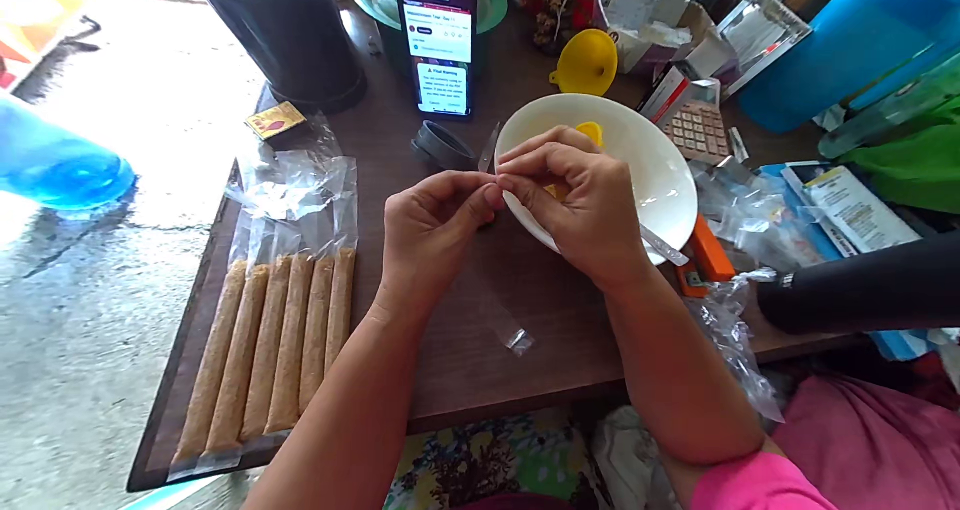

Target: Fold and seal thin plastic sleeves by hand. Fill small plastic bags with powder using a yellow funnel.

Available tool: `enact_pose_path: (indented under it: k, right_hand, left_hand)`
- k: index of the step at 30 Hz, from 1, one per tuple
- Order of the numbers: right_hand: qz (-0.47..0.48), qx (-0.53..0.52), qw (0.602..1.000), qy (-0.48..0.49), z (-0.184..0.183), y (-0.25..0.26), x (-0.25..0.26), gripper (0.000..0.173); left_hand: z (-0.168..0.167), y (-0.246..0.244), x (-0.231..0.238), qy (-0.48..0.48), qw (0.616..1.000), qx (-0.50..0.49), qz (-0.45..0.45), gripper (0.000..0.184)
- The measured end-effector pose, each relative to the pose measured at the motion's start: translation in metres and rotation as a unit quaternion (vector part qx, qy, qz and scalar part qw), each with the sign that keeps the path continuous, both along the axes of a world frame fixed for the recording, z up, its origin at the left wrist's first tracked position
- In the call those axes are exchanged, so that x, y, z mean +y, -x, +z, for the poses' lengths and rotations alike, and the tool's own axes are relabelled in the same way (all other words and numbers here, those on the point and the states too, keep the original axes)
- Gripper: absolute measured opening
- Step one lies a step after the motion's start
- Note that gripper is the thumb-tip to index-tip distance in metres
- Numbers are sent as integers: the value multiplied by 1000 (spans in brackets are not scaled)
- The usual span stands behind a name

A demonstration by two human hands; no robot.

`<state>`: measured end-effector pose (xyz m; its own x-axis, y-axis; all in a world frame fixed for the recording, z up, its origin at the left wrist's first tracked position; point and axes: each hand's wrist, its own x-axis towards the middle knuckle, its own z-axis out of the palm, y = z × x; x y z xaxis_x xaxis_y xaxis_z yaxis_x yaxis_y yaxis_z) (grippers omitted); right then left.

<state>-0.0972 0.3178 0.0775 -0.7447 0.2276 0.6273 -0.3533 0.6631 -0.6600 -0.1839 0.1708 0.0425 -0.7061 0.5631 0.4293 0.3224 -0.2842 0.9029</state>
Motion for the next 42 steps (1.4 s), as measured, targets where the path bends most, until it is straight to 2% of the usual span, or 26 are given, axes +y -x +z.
enact_pose_path:
  k: [4, 7, 9, 11, 14, 20, 23, 26, 32, 37, 42]
  right_hand:
    - [-44, 26, 998, -39, -1, 0, -1, 9]
    - [-62, 37, 997, -33, -3, 1, -1, 17]
    - [-53, 38, 998, -25, -2, 1, -2, 20]
    - [-27, 37, 999, -29, -1, 1, -2, 15]
    - [0, 30, 997, -76, -1, 2, -1, 13]
    - [17, 18, 995, -96, -2, 3, -1, 10]
    - [3, 6, 994, -106, -1, 1, 0, 7]
    - [-7, 5, 994, -113, -1, 1, 0, 12]
    - [-43, 31, 998, -39, -1, 1, 0, 22]
    - [-61, -1, 998, 5, 3, -2, 4, 31]
    - [-2, -7, 1000, 4, 1, 0, 1, 17]
  left_hand:
    - [0, 0, 0, 4, 1000, 3, 2, 9]
    - [0, -1, 0, 4, 1000, 5, -6, 9]
    - [-1, -1, 1, 6, 1000, 9, -9, 8]
    - [0, 0, 1, 11, 1000, 8, -1, 8]
    - [1, 1, 0, 15, 1000, -3, 17, 9]
    - [4, -1, -1, 11, 1000, -13, 12, 22]
    - [4, 0, -2, 12, 1000, -3, 16, 15]
    - [3, 1, -1, 10, 1000, 6, 20, 10]
    - [2, 1, 0, -7, 1000, 7, -7, 8]
    - [5, 3, -2, -25, 997, -72, 4, 10]
    - [6, 3, -2, -38, 994, -100, 1, 10]
